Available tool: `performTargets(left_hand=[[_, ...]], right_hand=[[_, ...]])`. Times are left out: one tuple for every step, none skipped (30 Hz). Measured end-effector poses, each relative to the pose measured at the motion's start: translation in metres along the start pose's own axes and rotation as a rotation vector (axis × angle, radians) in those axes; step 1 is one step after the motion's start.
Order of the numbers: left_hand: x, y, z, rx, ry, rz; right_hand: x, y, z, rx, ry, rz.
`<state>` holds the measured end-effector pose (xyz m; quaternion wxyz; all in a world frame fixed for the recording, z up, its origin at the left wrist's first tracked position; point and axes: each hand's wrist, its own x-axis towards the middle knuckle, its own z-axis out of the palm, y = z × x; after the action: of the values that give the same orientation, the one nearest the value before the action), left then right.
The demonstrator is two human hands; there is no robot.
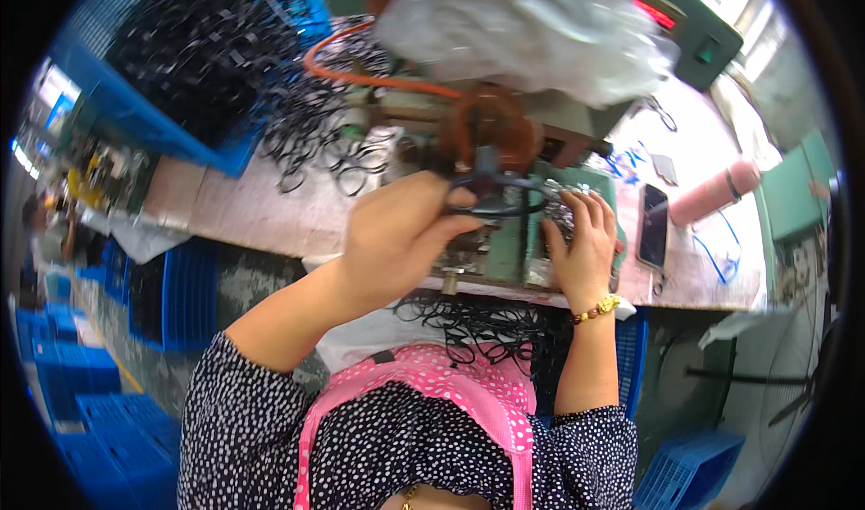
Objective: The person repeatedly picks black cable loops from a pile, places each loop into a green press machine, and adds small metal pins from a tray to secure the loop. The person then removes the assembled loop and places it into a blue crate. The process is repeated continuously throughout the clip.
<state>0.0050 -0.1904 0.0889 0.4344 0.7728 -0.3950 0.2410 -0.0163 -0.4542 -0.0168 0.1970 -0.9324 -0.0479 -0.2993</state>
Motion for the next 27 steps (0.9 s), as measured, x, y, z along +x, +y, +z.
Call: performTargets(left_hand=[[-0.002,0.002,-0.001,0.037,0.012,-0.004],[-0.003,0.003,0.000,-0.011,0.028,-0.005],[-0.005,0.003,0.000,-0.066,0.061,-0.016],[-0.011,0.004,-0.001,-0.063,0.061,-0.073],[-0.016,0.003,0.000,-0.120,0.123,-0.066],[-0.024,-0.002,-0.005,-0.044,0.188,0.006],[-0.032,-0.010,-0.007,0.023,0.239,0.071],[-0.044,-0.020,-0.014,0.141,0.224,0.073],[-0.058,-0.033,-0.024,0.254,0.205,0.074],[-0.071,-0.050,-0.035,0.336,0.184,0.019],[-0.084,-0.070,-0.046,0.415,0.158,-0.074],[-0.096,-0.091,-0.057,0.487,0.145,-0.168],[-0.107,-0.113,-0.066,0.619,0.157,-0.251],[-0.119,-0.132,-0.074,0.744,0.179,-0.342],[-0.131,-0.149,-0.083,0.823,0.158,-0.392],[-0.142,-0.163,-0.090,0.901,0.142,-0.445],[-0.150,-0.174,-0.096,0.975,0.106,-0.535],[-0.154,-0.184,-0.101,0.942,0.099,-0.595],[-0.155,-0.191,-0.106,0.835,0.131,-0.546],[-0.154,-0.195,-0.110,0.717,0.114,-0.573],[-0.150,-0.196,-0.114,0.592,0.081,-0.668],[-0.144,-0.195,-0.114,0.428,0.204,-0.666],[-0.133,-0.194,-0.118,0.266,0.306,-0.712],[-0.124,-0.191,-0.121,0.087,0.407,-0.782],[-0.113,-0.186,-0.124,-0.088,0.501,-0.864],[-0.102,-0.181,-0.129,-0.159,0.578,-0.819],[-0.095,-0.173,-0.133,-0.266,0.646,-0.868]], right_hand=[[0.000,-0.001,0.002,-0.043,-0.041,0.003],[0.000,-0.002,0.004,-0.052,-0.044,0.033],[0.001,-0.003,0.007,-0.048,-0.036,0.041],[0.000,-0.003,0.008,-0.042,-0.018,0.015],[0.000,-0.004,0.010,-0.042,-0.019,0.019],[-0.002,-0.004,0.010,-0.005,0.003,0.005],[-0.003,-0.004,0.010,0.023,0.009,0.016],[-0.003,-0.004,0.011,0.067,0.060,0.009],[-0.005,-0.004,0.010,0.100,0.085,0.020],[-0.006,-0.004,0.010,0.073,0.072,0.049],[-0.007,-0.004,0.009,0.055,0.073,0.073],[-0.008,-0.006,0.009,0.005,0.064,0.072],[-0.009,-0.007,0.009,-0.043,0.059,0.072],[-0.009,-0.008,0.009,-0.099,0.041,0.039],[-0.009,-0.009,0.009,-0.061,0.007,0.063],[-0.009,-0.010,0.009,-0.048,0.000,0.093],[-0.009,-0.009,0.009,-0.031,0.016,0.074],[-0.009,-0.009,0.009,-0.017,0.020,0.089],[-0.009,-0.008,0.008,-0.001,0.026,0.086],[-0.010,-0.008,0.008,0.009,0.024,0.095],[-0.010,-0.007,0.008,0.026,0.025,0.101],[-0.011,-0.005,0.008,0.022,0.024,0.115],[-0.011,-0.005,0.008,0.009,0.075,0.072],[-0.012,-0.004,0.008,0.040,0.072,0.113],[-0.013,-0.004,0.008,0.070,0.051,0.158],[-0.014,-0.004,0.009,0.099,0.106,0.129],[-0.017,-0.004,0.007,0.152,0.094,0.191]])
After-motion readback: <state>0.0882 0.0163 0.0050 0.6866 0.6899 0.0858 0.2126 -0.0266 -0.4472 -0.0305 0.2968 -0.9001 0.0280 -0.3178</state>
